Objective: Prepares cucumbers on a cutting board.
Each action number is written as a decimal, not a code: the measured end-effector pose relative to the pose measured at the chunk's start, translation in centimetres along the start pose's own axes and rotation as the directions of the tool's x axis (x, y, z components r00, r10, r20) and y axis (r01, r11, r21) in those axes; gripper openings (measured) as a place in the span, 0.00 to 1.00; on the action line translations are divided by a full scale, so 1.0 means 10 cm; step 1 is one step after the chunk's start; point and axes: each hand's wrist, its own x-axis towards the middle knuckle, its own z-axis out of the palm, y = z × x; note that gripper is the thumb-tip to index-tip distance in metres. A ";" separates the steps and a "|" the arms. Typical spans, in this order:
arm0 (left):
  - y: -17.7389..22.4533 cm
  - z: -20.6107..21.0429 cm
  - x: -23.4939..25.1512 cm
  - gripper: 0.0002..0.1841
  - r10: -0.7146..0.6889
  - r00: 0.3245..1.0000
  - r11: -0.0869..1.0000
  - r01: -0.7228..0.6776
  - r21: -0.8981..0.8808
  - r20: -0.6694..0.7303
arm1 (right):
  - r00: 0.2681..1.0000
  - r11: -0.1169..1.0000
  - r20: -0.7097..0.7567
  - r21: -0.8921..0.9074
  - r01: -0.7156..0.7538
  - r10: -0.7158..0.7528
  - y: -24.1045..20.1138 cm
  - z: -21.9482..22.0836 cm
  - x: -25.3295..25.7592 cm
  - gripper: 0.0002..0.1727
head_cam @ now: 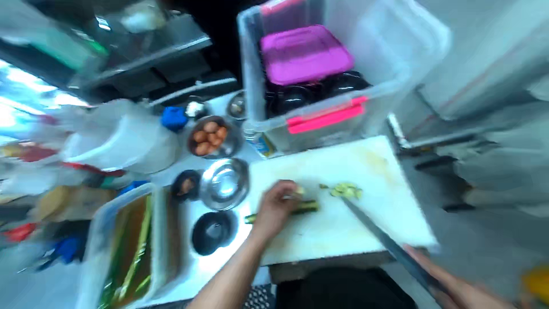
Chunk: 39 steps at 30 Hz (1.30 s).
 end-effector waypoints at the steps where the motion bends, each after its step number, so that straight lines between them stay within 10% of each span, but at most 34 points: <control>1: -0.05 -0.02 0.05 0.10 -0.065 0.998 0.967 0.061 -0.247 -0.005 | 1.000 1.000 -0.001 0.010 -0.004 0.004 0.00 -0.01 0.01 0.40; 6: -0.14 0.06 0.27 0.09 -0.156 0.980 0.617 0.195 -0.763 0.125 | 1.000 0.999 0.023 0.048 -0.003 0.002 -0.06 0.05 0.10 0.43; 10: 0.01 0.32 0.53 0.09 -0.242 0.970 0.964 0.244 -0.101 0.028 | 0.998 0.997 0.047 0.057 -0.053 0.050 -0.16 0.06 0.19 0.43; 15: -0.04 0.56 0.76 0.14 -0.244 0.969 0.775 0.164 0.610 0.049 | 0.994 0.994 0.036 0.037 -0.103 0.102 -0.18 0.10 0.21 0.42; 39: -0.22 0.56 0.69 0.14 -0.103 0.936 0.622 -0.203 0.756 0.336 | 0.997 0.997 0.027 0.022 -0.075 0.074 -0.32 0.09 0.31 0.42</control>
